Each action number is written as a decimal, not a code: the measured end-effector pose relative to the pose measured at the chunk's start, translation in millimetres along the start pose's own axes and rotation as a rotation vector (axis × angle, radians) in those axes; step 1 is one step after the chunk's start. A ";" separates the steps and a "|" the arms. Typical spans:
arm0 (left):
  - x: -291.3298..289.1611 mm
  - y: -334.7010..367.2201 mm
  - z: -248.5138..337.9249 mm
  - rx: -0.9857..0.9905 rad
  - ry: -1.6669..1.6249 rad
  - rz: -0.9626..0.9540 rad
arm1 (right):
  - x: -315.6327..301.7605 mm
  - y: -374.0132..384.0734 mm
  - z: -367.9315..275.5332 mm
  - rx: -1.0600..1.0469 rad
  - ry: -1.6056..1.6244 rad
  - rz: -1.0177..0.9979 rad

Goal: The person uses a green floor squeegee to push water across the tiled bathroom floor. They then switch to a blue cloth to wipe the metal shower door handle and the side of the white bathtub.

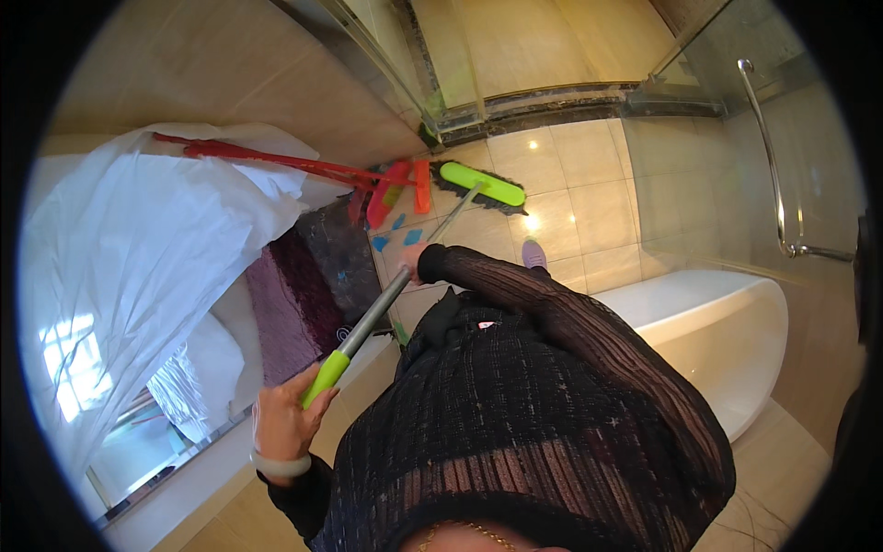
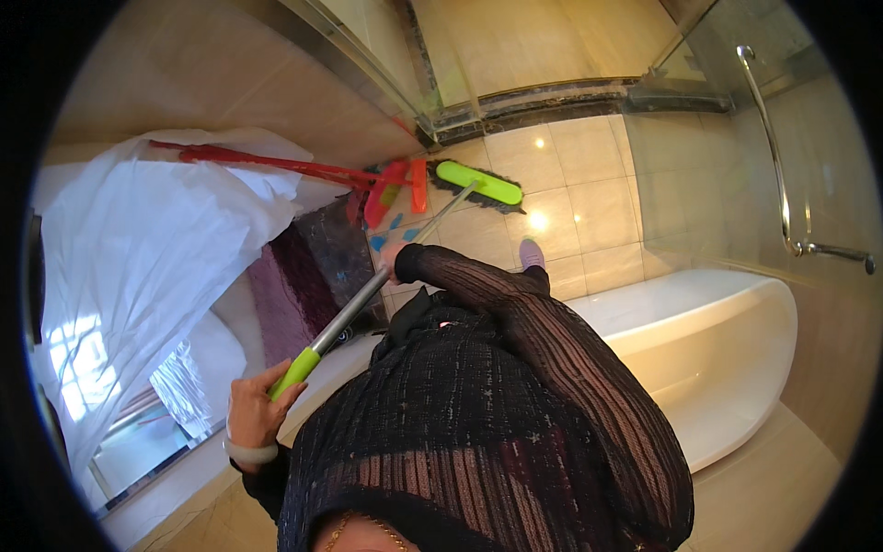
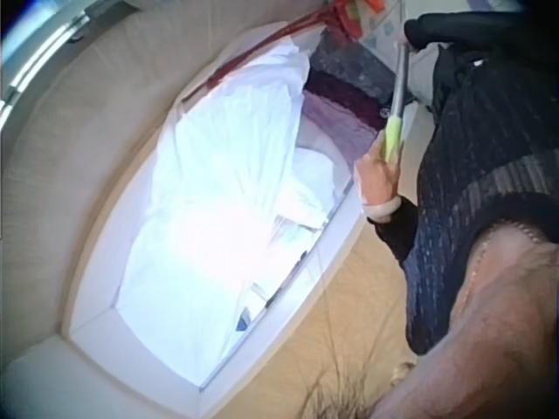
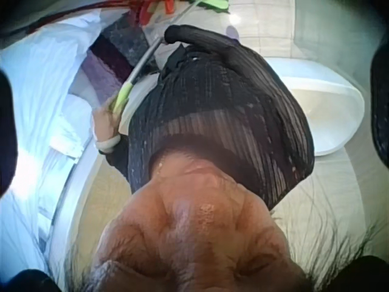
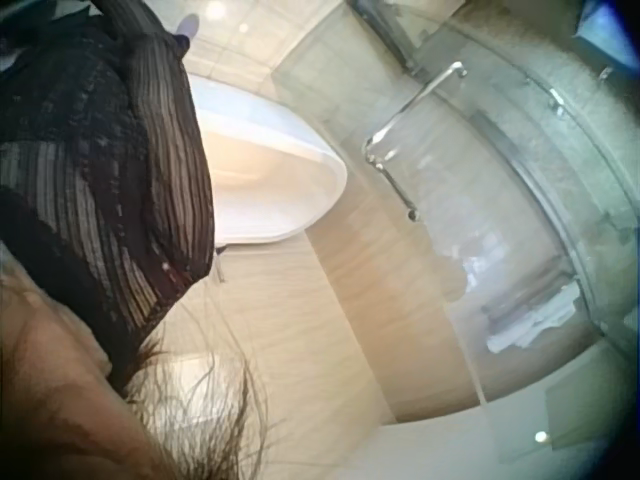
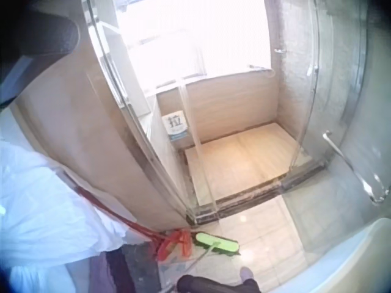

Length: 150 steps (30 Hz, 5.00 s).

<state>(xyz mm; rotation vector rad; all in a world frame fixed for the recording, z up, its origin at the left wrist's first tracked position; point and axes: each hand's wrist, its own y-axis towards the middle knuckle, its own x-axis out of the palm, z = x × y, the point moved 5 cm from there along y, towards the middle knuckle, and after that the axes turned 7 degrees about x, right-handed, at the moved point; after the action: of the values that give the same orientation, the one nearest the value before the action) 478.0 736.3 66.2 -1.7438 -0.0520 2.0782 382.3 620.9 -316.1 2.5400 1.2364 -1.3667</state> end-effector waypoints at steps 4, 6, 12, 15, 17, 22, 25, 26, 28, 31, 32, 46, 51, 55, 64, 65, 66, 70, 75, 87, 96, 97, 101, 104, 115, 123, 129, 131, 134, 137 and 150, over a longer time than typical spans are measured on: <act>22.8 30.3 0.2 0.103 -0.027 -0.031 | 8.4 -25.8 66.0 0.168 -0.047 0.059; 48.2 42.9 -1.4 0.162 -0.072 -0.027 | 0.5 -55.6 91.7 0.199 -0.046 0.176; 121.4 57.0 27.0 0.198 0.090 -0.094 | -2.1 -110.0 154.1 0.275 -0.123 0.187; 89.9 47.4 10.9 0.211 0.075 -0.025 | 6.5 -85.0 128.5 0.351 -0.198 0.032; 58.6 38.7 -4.4 0.184 0.096 -0.020 | 7.8 -58.5 94.0 0.362 -0.133 0.015; -24.3 48.4 2.1 0.309 0.245 0.080 | -49.1 -39.9 26.9 0.268 0.132 0.174; -43.8 80.6 14.1 0.454 0.144 0.132 | -60.6 -39.5 38.3 0.273 0.221 0.361; -47.4 88.4 20.9 0.488 0.182 0.155 | -63.4 -40.4 44.4 0.279 0.233 0.410; -49.4 108.5 42.0 0.585 0.248 0.194 | -65.4 -55.5 70.9 0.323 0.257 0.520; -46.3 129.7 71.3 0.778 0.054 0.342 | -66.9 -103.6 109.1 0.496 0.254 0.734; -41.2 131.9 91.2 0.844 -0.064 0.421 | -60.7 -122.3 129.9 0.546 0.261 0.761; 42.5 199.4 77.5 0.709 -1.565 0.129 | -47.6 -138.1 160.0 0.658 0.144 0.923; -34.1 197.3 83.2 1.035 -1.371 0.071 | -91.7 -91.0 95.6 0.423 0.428 0.940; -39.1 199.0 68.5 1.164 -1.401 -0.063 | -99.9 -85.4 76.0 0.424 0.528 0.758; 20.3 238.0 -7.2 1.240 -1.305 -0.440 | -36.4 -79.1 111.1 0.674 0.197 1.265; 24.3 242.8 -21.3 1.222 -1.285 -0.457 | -32.0 -71.1 111.3 0.661 0.179 1.286; 23.9 243.4 -35.1 1.201 -1.257 -0.480 | -32.0 -63.6 104.8 0.648 0.170 1.312; 0.5 236.5 -86.2 1.221 -1.221 -0.422 | -24.0 -2.2 87.0 0.772 0.171 0.893; -72.1 232.2 -137.1 1.209 -1.167 -0.214 | -55.2 101.3 27.3 0.676 0.210 0.824; -66.9 211.8 -142.9 1.323 -1.353 -0.207 | -77.4 88.9 -8.5 0.625 0.284 0.760; 56.9 231.9 -91.5 1.283 -1.157 -0.494 | 15.7 -38.6 101.3 1.115 0.156 0.916; 62.8 226.0 -86.4 1.288 -1.140 -0.548 | 17.3 -49.0 96.1 1.123 0.190 0.854; 60.9 200.0 -94.4 1.428 -1.015 -0.624 | 37.4 -57.2 67.7 1.141 0.167 0.845; 20.0 192.9 -119.1 1.251 -1.040 -0.630 | 44.2 -4.4 41.3 1.128 0.038 0.914; -44.3 194.9 -149.1 1.242 -1.264 -0.549 | -16.5 53.6 -42.2 0.673 0.342 0.687; 65.1 199.6 -96.4 1.265 -1.099 -0.541 | 48.3 -51.3 71.3 1.106 0.070 0.733; 86.9 210.9 -65.6 1.497 -0.976 -0.725 | 45.0 -97.4 74.6 1.439 0.349 0.860; 77.1 212.7 -80.7 1.521 -0.960 -0.778 | 46.3 -79.8 63.7 1.498 0.334 0.810; 53.3 223.3 -125.8 1.499 -0.927 -0.794 | 55.7 -25.8 45.5 1.438 0.326 0.837; 14.1 244.5 -167.0 1.369 -0.950 -0.841 | 60.7 47.9 34.4 1.297 0.305 0.761; -114.8 231.4 -199.9 1.541 -1.078 -0.625 | -81.4 179.0 -68.8 0.660 0.490 1.002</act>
<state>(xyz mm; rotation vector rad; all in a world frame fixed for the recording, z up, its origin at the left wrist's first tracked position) 613.3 439.1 62.9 0.3088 0.4746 1.4450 519.9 469.5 -276.8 3.1978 -0.6776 -0.9735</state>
